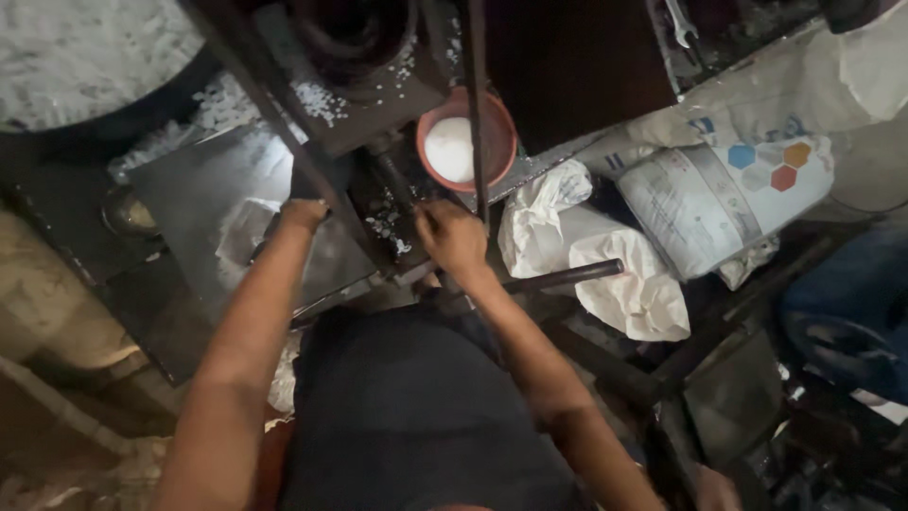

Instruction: The person repeatedly places a metal mold under a press, operates a lever to activate the machine, and removes the mold. The person also uses a small metal rod to clear material from the press area.

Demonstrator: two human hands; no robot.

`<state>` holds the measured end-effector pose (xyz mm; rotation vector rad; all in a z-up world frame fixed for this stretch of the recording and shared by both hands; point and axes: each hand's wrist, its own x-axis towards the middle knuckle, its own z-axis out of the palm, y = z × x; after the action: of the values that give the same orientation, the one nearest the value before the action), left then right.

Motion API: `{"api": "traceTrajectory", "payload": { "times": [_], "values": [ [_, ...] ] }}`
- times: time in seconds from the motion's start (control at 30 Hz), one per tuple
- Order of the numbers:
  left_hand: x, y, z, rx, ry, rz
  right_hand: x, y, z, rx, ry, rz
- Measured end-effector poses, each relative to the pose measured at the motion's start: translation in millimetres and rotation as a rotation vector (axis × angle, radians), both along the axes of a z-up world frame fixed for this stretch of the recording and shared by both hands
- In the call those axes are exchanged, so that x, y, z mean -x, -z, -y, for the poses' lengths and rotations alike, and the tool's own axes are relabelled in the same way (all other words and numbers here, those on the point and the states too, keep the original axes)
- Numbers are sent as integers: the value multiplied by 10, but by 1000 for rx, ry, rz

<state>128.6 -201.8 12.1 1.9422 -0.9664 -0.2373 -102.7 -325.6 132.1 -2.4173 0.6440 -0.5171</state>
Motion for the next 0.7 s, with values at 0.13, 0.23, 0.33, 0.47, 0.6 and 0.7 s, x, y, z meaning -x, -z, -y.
{"api": "traceTrajectory", "payload": {
  "times": [0.13, 0.23, 0.33, 0.47, 0.6, 0.7],
  "values": [
    [-474, -19, -296, -448, 120, -2, -20, -14, 11, 20, 4, -25],
    [-580, -192, -1002, -358, 94, -281, -5, 18, -35, 22, -18, 4],
    [-205, -415, -1525, -118, 23, -592, -33, 56, -65, 58, -31, -4],
    [371, -746, -1989, -189, -80, -345, -56, 87, -78, 83, 23, -21],
    [510, -742, -1958, -63, -177, -111, -113, 112, -121, 114, 60, -73],
    [436, -543, -1887, 165, -258, -564, -126, 106, -147, 72, 124, -150]
  ]
}}
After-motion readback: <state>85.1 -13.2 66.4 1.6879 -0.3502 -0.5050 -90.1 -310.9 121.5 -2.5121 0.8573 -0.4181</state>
